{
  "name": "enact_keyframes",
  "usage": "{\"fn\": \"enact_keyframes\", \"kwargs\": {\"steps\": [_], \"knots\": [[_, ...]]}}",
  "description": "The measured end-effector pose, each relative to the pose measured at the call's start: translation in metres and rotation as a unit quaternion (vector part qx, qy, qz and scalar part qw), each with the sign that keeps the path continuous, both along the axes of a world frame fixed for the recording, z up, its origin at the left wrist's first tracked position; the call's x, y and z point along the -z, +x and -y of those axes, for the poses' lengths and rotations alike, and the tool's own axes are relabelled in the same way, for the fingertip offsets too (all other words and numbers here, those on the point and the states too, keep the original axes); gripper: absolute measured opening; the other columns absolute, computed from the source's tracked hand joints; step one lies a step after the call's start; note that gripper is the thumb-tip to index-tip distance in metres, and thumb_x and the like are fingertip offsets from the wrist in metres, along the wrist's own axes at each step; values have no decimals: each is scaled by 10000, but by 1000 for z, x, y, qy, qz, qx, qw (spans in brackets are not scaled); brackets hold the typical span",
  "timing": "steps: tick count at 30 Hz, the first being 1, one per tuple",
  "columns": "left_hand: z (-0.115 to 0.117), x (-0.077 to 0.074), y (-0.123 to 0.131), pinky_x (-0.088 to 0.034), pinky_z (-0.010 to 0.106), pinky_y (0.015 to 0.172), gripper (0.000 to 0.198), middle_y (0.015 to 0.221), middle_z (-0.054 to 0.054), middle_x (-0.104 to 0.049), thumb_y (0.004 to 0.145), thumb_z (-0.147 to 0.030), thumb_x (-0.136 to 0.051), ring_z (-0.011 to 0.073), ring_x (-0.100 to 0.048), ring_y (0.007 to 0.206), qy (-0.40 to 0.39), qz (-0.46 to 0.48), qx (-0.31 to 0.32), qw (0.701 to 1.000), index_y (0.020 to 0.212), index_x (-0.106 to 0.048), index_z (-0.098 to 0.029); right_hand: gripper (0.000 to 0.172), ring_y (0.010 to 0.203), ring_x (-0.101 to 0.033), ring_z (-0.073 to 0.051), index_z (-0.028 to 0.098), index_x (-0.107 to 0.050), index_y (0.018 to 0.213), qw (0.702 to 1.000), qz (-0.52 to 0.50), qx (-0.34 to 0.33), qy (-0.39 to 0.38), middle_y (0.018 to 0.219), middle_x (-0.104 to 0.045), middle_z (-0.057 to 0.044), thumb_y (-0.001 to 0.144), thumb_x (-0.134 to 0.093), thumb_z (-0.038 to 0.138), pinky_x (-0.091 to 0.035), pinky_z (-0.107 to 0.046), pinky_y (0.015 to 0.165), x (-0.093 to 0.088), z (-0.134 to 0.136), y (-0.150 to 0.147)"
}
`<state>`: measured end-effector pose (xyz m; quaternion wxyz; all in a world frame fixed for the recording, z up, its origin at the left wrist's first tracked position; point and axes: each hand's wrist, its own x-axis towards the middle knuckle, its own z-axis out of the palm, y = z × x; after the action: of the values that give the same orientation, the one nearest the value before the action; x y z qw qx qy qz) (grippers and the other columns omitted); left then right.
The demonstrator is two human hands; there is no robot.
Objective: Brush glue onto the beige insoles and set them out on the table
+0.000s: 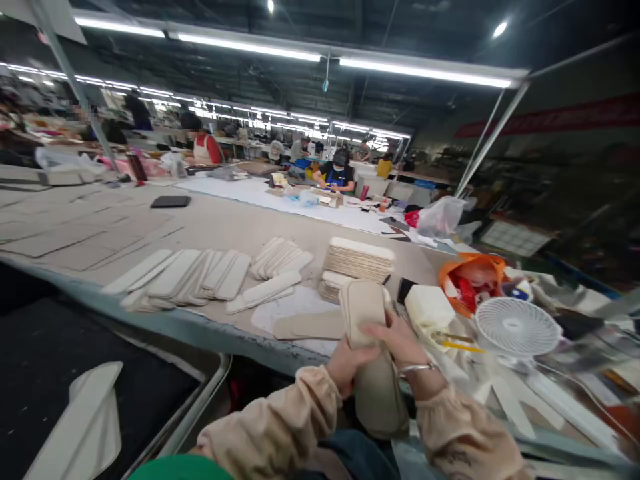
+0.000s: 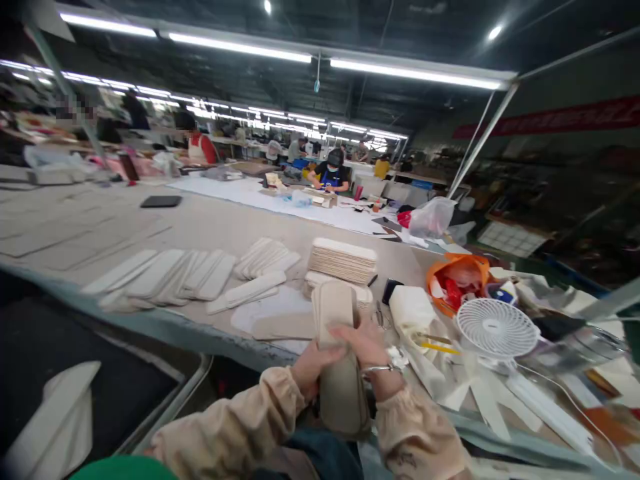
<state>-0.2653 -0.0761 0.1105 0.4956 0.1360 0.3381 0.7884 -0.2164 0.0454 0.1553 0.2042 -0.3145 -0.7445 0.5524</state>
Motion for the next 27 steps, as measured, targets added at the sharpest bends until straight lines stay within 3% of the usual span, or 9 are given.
{"fn": "enact_keyframes", "kwargs": {"steps": [4, 6, 9, 13, 17, 19, 22, 27], "knots": [[27, 19, -27, -561, 393, 776, 602, 961, 132, -754, 540, -318, -895, 265, -716, 799, -20, 61, -65, 996, 1072, -689, -127, 823, 1066, -640, -317, 250, -534, 1320, 998, 0, -56, -28, 1167, -678, -89, 568, -832, 397, -512, -442, 933, 33, 18, -31], [32, 24, -46, -567, 387, 753, 583, 905, 113, -758, 525, -322, -900, 250, -713, 756, -40, 79, -127, 988, 1032, -694, -121, 1010, 1138, -607, -315, 253, -380, 1457, 996, 10, -70, -59, 1281, -615, -116, 580, -844, 445, -484, -467, 971, 46, 19, -29], [33, 31, -75, -570, 356, 754, 563, 878, 73, -753, 500, -296, -907, 213, -701, 742, -61, 99, -246, 962, 989, -684, -133, 1143, 1145, -603, -331, 242, -269, 1517, 988, 17, -65, -136, 1292, -597, -156, 573, -861, 498, -468, -504, 975, 70, 20, -14], [29, 43, -92, -568, 315, 775, 552, 907, 44, -742, 509, -240, -900, 183, -693, 783, -71, 109, -327, 936, 998, -656, -159, 1251, 1113, -619, -328, 247, -216, 1531, 971, -68, -3, -231, 1313, -580, -136, 514, -872, 561, -492, -491, 957, 109, 51, -2], [23, 57, -82, -565, 313, 800, 534, 943, 39, -737, 542, -226, -883, 184, -695, 829, -78, 119, -323, 936, 1012, -634, -182, 1186, 1244, -525, -293, 184, -263, 1501, 962, -129, 126, -204, 1375, -523, -133, 539, -879, 504, -474, -376, 1009, 134, 88, -16], [21, 61, -76, -558, 307, 824, 536, 953, 31, -737, 550, -232, -881, 180, -695, 857, -88, 119, -327, 933, 1019, -624, -196, 1110, 1220, -541, -286, 167, -284, 1485, 959, -121, 168, -194, 1349, -539, -137, 591, -855, 495, -478, -366, 1006, 135, 94, -23], [19, 55, -75, -553, 309, 864, 526, 991, 24, -737, 563, -252, -867, 191, -692, 930, -90, 109, -315, 938, 1028, -624, -214, 1047, 1168, -578, -280, 188, -327, 1463, 955, -135, 177, -197, 1321, -564, -120, 602, -851, 470, -491, -373, 990, 124, 84, -26], [30, 35, -104, -558, 315, 887, 425, 1009, 20, -736, 629, -318, -802, 229, -648, 1102, -68, 130, -275, 950, 1016, -641, -248, 1003, 1121, -610, -282, 219, -377, 1439, 955, -149, 90, -239, 1263, -621, -91, 581, -865, 397, -515, -399, 955, 90, 27, -32]]}}
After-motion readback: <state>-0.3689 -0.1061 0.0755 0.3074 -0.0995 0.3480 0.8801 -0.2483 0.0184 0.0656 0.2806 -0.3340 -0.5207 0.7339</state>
